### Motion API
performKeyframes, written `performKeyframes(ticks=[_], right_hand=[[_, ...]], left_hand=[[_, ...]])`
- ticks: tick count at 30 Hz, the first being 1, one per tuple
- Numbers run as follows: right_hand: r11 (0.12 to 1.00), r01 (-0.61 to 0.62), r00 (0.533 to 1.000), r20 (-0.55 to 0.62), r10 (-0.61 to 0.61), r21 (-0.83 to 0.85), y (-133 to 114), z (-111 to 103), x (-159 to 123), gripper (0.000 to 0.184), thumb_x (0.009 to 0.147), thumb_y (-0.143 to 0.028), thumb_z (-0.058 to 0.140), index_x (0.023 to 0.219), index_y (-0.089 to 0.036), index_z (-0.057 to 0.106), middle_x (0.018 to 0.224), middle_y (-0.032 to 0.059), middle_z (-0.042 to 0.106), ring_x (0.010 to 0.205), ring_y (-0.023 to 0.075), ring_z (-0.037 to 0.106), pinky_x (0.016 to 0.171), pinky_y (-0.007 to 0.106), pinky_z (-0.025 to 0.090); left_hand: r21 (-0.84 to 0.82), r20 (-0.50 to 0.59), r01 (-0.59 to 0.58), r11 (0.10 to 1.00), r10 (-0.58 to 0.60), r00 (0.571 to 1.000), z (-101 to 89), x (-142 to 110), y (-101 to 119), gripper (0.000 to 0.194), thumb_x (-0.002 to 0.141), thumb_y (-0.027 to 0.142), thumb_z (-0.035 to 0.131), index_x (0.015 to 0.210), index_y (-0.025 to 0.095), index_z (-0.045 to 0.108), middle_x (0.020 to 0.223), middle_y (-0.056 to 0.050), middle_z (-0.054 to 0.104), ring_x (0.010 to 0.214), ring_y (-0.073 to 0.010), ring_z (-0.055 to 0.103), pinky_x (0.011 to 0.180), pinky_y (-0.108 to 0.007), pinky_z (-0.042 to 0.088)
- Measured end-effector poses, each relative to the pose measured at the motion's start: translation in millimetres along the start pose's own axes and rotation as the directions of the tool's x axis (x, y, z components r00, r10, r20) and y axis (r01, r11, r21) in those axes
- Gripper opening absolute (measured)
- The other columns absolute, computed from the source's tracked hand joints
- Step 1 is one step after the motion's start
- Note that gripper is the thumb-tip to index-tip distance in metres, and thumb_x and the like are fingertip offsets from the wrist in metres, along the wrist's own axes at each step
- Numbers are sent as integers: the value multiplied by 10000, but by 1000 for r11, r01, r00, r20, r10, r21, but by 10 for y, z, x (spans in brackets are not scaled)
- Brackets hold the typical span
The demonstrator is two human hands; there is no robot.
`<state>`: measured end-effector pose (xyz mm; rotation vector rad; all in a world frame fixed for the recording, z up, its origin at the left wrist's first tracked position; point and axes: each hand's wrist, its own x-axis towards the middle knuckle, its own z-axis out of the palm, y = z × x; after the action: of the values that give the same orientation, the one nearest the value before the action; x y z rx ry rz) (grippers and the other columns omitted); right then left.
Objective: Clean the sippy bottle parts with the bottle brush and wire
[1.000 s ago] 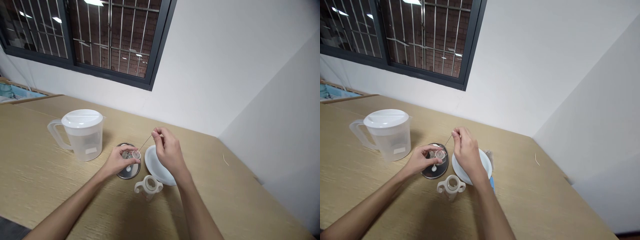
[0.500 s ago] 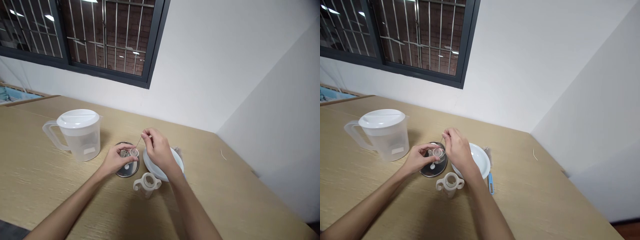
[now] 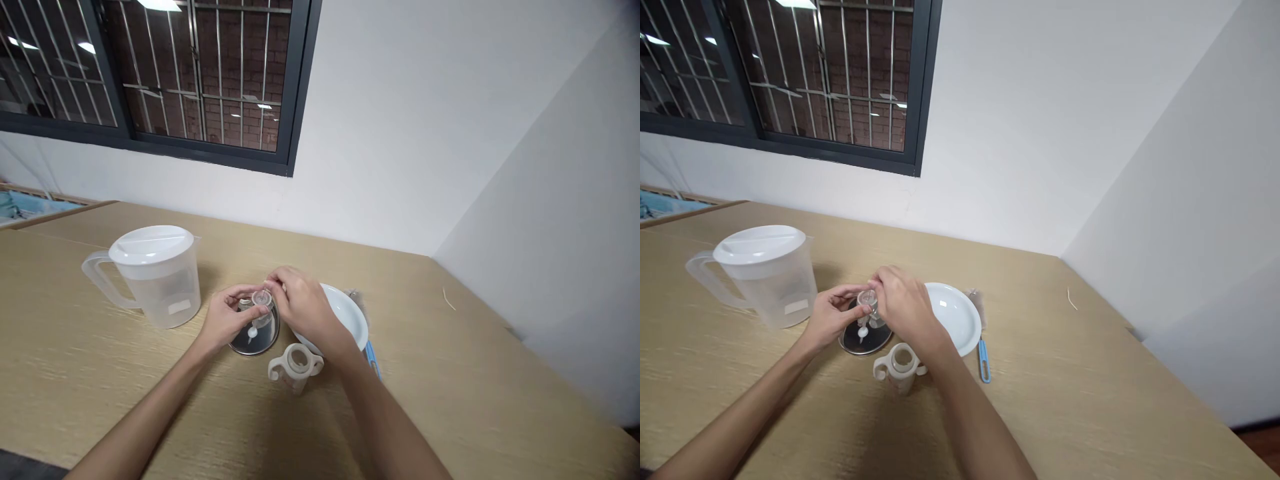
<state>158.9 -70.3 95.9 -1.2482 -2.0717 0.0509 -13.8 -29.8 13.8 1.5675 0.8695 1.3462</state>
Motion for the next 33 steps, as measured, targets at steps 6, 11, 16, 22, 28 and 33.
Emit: performKeyframes(ticks=[6, 11, 16, 22, 28, 33], right_hand=[[1000, -10, 1000, -16, 10, -9, -15, 34, 5, 131, 983, -226, 461, 934, -208, 581, 928, 32, 672, 837, 163, 602, 720, 272, 397], [999, -41, 994, -99, 42, 3, -47, -119, -5, 127, 984, -243, 455, 920, -209, 559, 934, 30, 672, 811, 160, 601, 699, 273, 395], [999, -39, 986, -160, 39, 0, -52, -208, -22, 135, 990, -253, 434, 936, -210, 551, 941, 40, 670, 817, 170, 607, 688, 276, 394], [1000, -9, 977, -212, 10, 4, -57, -282, -24, 139, 990, -258, 434, 925, -203, 544, 912, 41, 660, 801, 167, 602, 686, 274, 398], [1000, -21, 967, -253, 23, 8, -64, -370, -43, 149, 992, -272, 439, 914, -209, 550, 878, 38, 653, 766, 163, 592, 661, 272, 396], [1000, -12, 958, -287, 7, -15, -58, -424, -52, 146, 986, -266, 454, 902, -205, 557, 854, 36, 647, 736, 153, 577, 644, 267, 389]], left_hand=[[26, 15, -55, 998, 54, 998, -45, 18, -5, 396, 656, 281, 843, 1016, 168, 724, 1014, -97, 758, 934, -221, 694, 852, -323, 533], [92, 57, -98, 991, 93, 994, -16, -3, -17, 332, 653, 266, 837, 947, 168, 718, 983, -94, 750, 934, -223, 692, 843, -309, 521], [64, 70, -100, 993, 95, 993, -8, -12, 0, 320, 655, 252, 829, 935, 170, 697, 986, -90, 751, 932, -218, 700, 844, -296, 524], [63, 76, -120, 991, 115, 991, 5, -17, 6, 319, 646, 238, 826, 925, 159, 694, 990, -94, 751, 932, -216, 702, 862, -297, 529], [75, 67, -90, 993, 85, 994, 10, -27, 41, 328, 640, 260, 828, 927, 161, 704, 1000, -97, 754, 924, -221, 705, 840, -296, 537], [103, 69, -89, 991, 82, 994, 9, -34, 64, 322, 661, 283, 816, 937, 161, 703, 1014, -103, 754, 933, -224, 703, 850, -302, 534]])
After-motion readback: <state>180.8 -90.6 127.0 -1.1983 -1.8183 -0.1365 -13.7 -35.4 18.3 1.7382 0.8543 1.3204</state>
